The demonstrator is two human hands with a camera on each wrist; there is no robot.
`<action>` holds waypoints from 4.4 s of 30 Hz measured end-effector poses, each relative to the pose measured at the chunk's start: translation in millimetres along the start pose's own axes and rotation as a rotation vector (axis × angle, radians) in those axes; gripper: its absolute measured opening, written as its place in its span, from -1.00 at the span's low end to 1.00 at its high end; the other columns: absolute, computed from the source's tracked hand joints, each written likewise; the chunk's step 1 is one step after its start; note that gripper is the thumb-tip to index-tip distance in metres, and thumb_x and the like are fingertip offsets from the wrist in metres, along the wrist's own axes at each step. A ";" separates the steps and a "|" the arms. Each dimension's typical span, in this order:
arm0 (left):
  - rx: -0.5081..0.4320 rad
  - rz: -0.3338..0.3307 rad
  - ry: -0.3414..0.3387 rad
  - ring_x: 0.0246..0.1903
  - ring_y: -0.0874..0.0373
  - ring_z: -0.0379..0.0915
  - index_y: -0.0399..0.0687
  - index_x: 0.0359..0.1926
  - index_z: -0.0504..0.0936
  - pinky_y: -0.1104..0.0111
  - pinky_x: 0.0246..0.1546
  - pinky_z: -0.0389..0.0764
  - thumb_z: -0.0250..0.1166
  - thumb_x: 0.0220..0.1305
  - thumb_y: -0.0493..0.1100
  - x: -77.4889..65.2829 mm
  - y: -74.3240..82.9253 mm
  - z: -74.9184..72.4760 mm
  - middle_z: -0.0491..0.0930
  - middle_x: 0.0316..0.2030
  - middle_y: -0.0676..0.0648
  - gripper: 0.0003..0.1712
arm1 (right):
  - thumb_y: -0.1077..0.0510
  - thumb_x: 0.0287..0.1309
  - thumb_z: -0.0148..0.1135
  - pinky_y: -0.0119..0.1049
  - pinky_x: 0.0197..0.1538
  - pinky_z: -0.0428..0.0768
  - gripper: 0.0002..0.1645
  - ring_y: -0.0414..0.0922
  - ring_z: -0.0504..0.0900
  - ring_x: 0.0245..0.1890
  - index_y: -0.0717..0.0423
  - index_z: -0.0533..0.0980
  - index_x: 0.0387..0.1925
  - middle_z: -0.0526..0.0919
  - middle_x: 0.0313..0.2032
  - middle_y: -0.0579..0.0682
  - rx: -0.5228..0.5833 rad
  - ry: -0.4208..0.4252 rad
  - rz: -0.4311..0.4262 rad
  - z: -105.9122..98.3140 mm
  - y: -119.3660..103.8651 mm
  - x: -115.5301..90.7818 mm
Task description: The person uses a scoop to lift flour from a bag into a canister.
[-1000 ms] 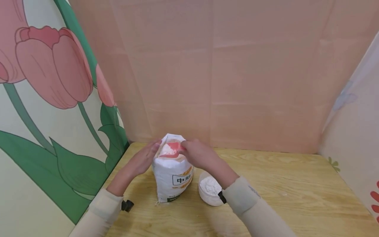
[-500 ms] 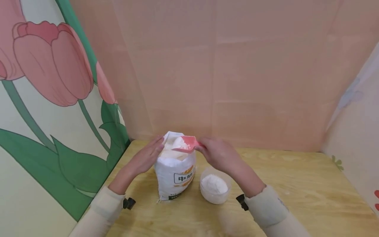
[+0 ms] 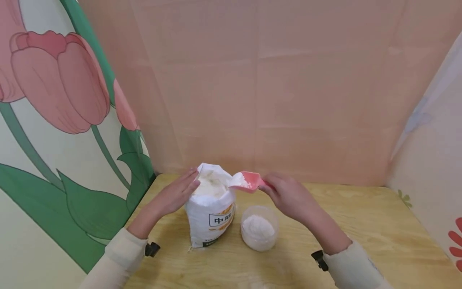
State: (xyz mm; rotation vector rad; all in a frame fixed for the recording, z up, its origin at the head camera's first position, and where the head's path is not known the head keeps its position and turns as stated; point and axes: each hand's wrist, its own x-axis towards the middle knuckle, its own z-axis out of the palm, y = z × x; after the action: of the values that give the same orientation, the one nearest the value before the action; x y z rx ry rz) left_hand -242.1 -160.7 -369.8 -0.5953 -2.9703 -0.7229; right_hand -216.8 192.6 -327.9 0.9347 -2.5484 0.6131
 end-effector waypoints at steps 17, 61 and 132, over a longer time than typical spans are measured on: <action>0.025 0.023 -0.028 0.59 0.09 -0.35 -0.13 0.58 0.08 0.12 0.56 -0.09 -0.44 0.53 0.43 1.9 -1.7 -5.2 -0.08 0.60 -0.08 -0.07 | 0.10 0.33 0.33 -0.34 -0.37 0.56 -0.90 -0.34 0.47 -0.45 0.03 0.68 -0.23 0.64 -0.39 -0.25 -0.037 -0.034 0.064 -0.7 18.2 -41.1; -0.042 -0.024 -0.008 0.58 0.07 -0.21 -0.16 0.59 0.02 0.08 0.54 0.02 -0.40 0.58 0.35 -10.4 -4.2 -7.4 -0.09 0.61 -0.08 -0.13 | 0.11 0.27 0.38 -0.35 -0.43 0.58 -0.94 -0.43 0.49 -0.45 -0.02 0.64 -0.32 0.58 -0.40 -0.35 -0.152 -0.157 -0.113 26.0 57.4 -74.5; 0.091 -0.047 -0.003 0.60 0.03 -0.33 -0.15 0.61 -0.04 0.10 0.55 -0.06 -0.36 0.57 0.36 -0.2 3.9 -4.0 -0.15 0.62 -0.11 -0.12 | 0.15 0.39 0.26 -0.32 -0.31 0.60 -0.82 -0.31 0.54 -0.37 0.04 0.69 -0.05 0.69 -0.30 -0.22 0.079 -0.036 -0.017 -19.0 39.8 -11.7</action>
State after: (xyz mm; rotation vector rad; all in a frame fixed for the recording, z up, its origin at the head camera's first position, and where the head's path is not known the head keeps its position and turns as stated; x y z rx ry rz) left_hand -240.7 -159.3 -364.6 -0.5231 -3.0097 -0.5870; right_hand -231.8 235.7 -328.2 1.0016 -2.5610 0.7033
